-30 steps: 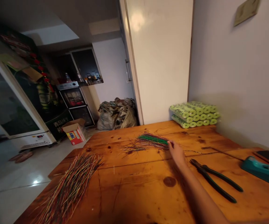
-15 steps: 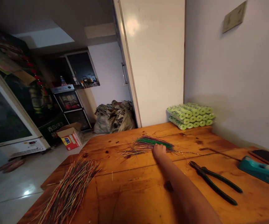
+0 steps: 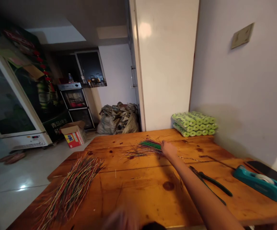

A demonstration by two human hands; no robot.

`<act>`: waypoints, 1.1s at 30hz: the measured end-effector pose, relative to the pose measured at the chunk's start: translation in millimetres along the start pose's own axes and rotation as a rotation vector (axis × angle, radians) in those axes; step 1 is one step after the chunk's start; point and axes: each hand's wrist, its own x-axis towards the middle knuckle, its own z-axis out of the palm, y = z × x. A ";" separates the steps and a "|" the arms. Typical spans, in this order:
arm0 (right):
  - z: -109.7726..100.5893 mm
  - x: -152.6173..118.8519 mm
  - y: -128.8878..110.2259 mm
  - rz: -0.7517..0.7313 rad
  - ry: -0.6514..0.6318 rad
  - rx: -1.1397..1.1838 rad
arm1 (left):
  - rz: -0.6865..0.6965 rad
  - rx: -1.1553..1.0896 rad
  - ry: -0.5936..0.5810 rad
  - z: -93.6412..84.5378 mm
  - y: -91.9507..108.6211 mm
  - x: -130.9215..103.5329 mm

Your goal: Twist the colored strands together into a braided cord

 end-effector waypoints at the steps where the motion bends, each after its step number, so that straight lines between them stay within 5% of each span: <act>1: -8.1 -7.5 -6.4 -0.026 0.011 0.068 | -0.016 -0.027 0.027 5.6 -1.7 15.1; 7: -15.9 -92.7 -62.8 -0.180 -0.022 0.511 | -0.235 -0.373 0.146 20.0 -4.5 97.4; 13: 10.2 -181.7 -85.8 -0.120 -0.284 1.227 | -0.105 -0.419 0.170 -13.1 -3.8 90.8; 21: 19.2 -182.4 -79.6 -0.040 -0.408 1.220 | -0.016 -0.447 0.361 -26.1 5.3 85.6; 25: 17.0 -178.3 -66.8 0.020 -0.071 1.279 | -0.068 -0.470 0.442 -40.0 1.7 86.1; 27: 14.2 -175.1 -60.3 0.044 0.100 1.314 | -0.178 -0.379 0.278 -43.8 -0.2 84.6; 29: 12.6 -171.4 -55.8 0.051 0.160 1.321 | -0.288 -0.226 -0.030 -42.7 -1.4 81.5; 33: 14.2 -166.2 -54.3 0.043 0.063 1.230 | -0.362 -0.030 -0.565 -33.4 -4.1 74.4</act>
